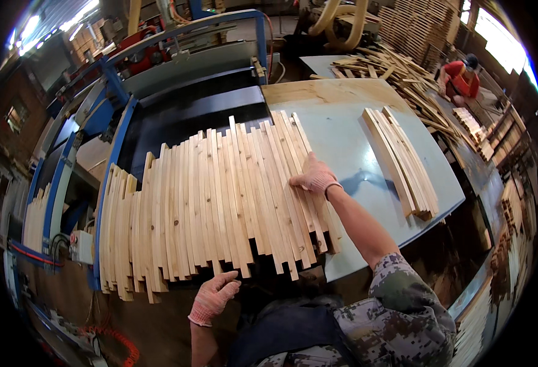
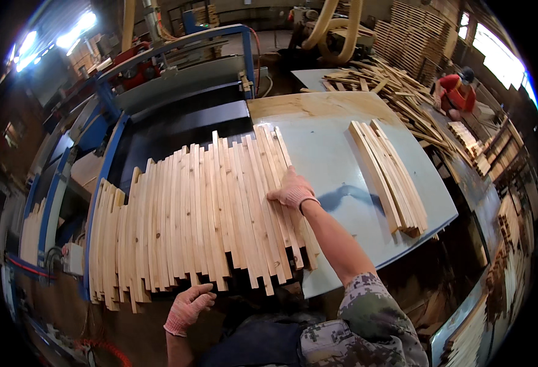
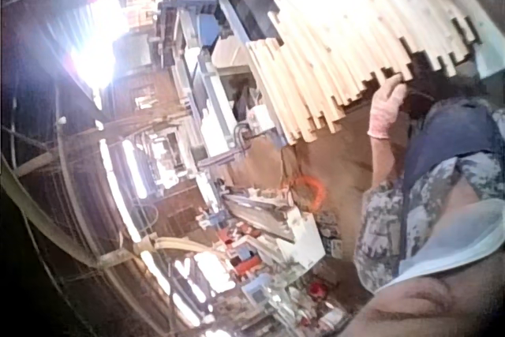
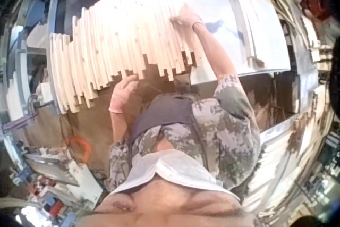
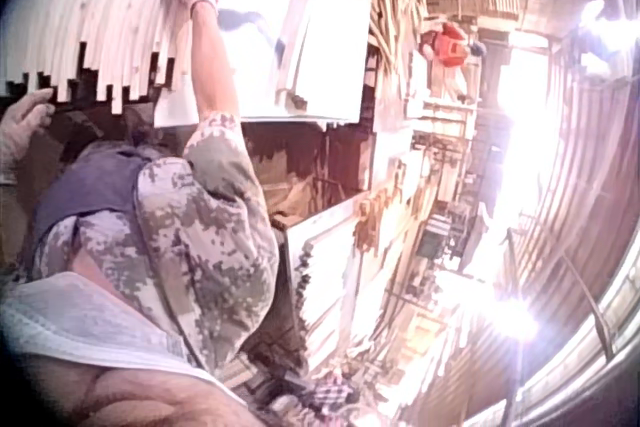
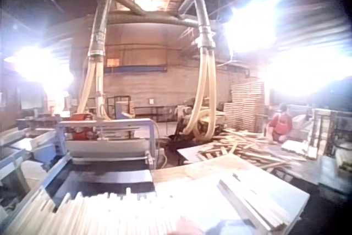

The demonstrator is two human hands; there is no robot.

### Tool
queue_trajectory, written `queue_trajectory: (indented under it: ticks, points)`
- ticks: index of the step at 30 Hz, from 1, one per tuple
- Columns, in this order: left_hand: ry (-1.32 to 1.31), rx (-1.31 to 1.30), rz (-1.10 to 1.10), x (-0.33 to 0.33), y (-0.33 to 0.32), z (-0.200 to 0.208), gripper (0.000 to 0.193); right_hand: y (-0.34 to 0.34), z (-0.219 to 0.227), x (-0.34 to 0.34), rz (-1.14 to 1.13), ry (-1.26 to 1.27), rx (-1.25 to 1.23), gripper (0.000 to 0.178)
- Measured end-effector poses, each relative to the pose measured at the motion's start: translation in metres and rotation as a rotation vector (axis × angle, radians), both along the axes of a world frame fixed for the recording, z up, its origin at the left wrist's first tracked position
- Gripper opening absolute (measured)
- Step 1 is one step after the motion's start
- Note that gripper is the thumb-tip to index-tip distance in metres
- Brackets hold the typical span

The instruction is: The person repeatedly picks up stacks of light-colored wooden planks from a metal table and places them onto a conveyor belt. The person wears pink gloves and a camouflage shirt while performing this repetitive stacking task in a workshop environment.

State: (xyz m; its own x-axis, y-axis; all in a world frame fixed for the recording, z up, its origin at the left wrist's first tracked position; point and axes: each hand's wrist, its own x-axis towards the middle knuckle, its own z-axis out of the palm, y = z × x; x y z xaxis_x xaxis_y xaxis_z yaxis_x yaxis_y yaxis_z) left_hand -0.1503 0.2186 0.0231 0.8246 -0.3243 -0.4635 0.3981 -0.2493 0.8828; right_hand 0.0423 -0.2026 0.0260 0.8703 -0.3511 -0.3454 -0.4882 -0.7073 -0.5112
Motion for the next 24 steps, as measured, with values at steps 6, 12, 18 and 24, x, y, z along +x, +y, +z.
queue_trajectory:
  ticks: [6, 12, 18, 24]
  points:
    - [-0.072, -0.081, -0.144, 0.005, -0.004, -0.005, 0.051, 0.007, 0.011, -0.007, -0.060, -0.003, -0.022, 0.095]
    - [-0.092, -0.055, -0.115, 0.001, -0.002, -0.002, 0.052, -0.059, -0.032, -0.040, -0.072, 0.006, -0.208, 0.109]
    - [-0.081, -0.034, -0.002, -0.002, 0.005, 0.000, 0.050, -0.127, -0.015, -0.097, -0.292, -0.060, -0.219, 0.112]
    - [-0.086, 0.020, 0.099, 0.010, 0.006, -0.003, 0.050, -0.189, -0.048, -0.101, -0.263, -0.195, -0.533, 0.084]
